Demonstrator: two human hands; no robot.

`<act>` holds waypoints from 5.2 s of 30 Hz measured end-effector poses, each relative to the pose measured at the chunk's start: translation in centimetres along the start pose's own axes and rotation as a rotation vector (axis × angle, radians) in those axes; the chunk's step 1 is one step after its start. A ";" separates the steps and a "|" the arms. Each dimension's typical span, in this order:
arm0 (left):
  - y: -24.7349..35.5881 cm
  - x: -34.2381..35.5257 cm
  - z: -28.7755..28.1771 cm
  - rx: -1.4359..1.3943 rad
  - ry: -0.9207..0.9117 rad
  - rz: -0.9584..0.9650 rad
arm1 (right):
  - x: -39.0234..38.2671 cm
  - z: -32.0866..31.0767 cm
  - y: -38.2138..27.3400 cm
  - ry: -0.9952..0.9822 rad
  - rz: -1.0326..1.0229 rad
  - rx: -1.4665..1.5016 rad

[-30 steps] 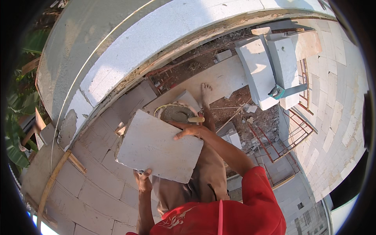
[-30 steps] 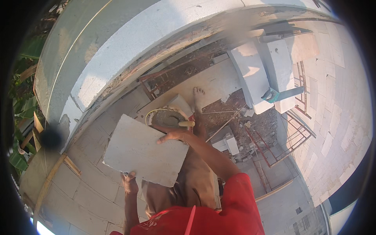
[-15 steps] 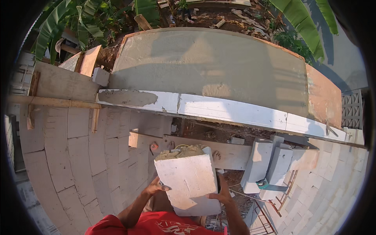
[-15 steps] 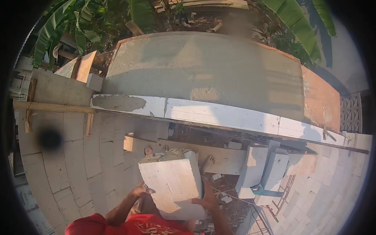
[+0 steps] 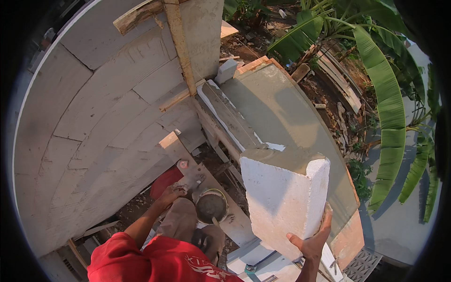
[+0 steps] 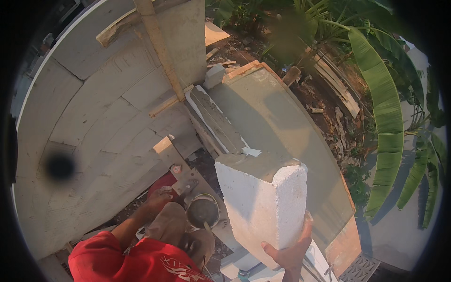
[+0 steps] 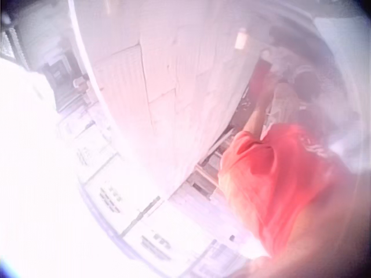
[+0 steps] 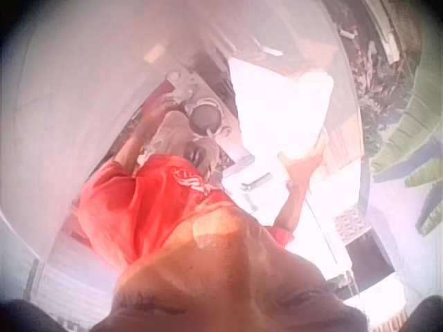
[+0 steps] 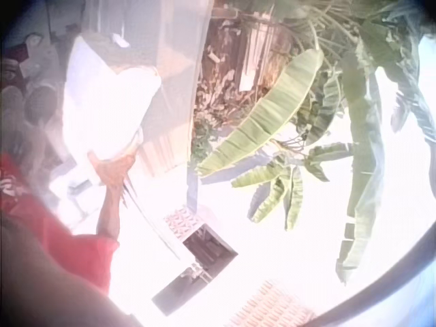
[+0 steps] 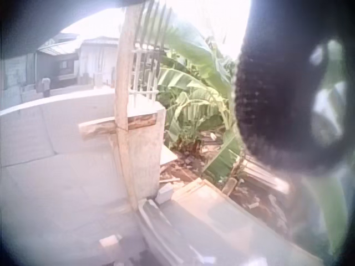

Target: The person scoops cement from a bucket with a trowel, applies it to white rectangular tiles, and places them onto a curved wall section. They use a hammer to tap the tiles into position and continue applying cement to adjacent areas.

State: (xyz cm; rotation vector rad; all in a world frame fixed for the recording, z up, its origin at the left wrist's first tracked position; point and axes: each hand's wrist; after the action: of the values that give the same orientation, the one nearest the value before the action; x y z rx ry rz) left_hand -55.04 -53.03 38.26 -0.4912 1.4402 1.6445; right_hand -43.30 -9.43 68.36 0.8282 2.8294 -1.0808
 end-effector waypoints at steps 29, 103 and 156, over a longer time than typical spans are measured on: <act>24.4 24.8 5.3 -0.449 0.177 0.279 | 35.4 28.1 -19.5 -0.023 -0.334 -0.519; 35.5 24.3 -2.0 0.103 0.498 1.301 | 41.5 35.1 -23.5 0.040 -1.063 -0.418; 37.3 21.5 -2.2 0.240 0.498 1.227 | 47.0 35.7 -27.9 -0.510 -0.532 0.083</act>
State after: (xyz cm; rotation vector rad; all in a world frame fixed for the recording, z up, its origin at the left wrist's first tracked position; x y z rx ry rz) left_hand -97.19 -45.80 43.36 0.2454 2.5655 2.2723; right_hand -103.43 -26.68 49.78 -0.2162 2.6051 -1.2329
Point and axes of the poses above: each hand's wrist, its own x-axis towards the middle knuckle, its own z-axis out of the palm, y = z × x, and after that the axes turned 12 degrees about -x, right-handed
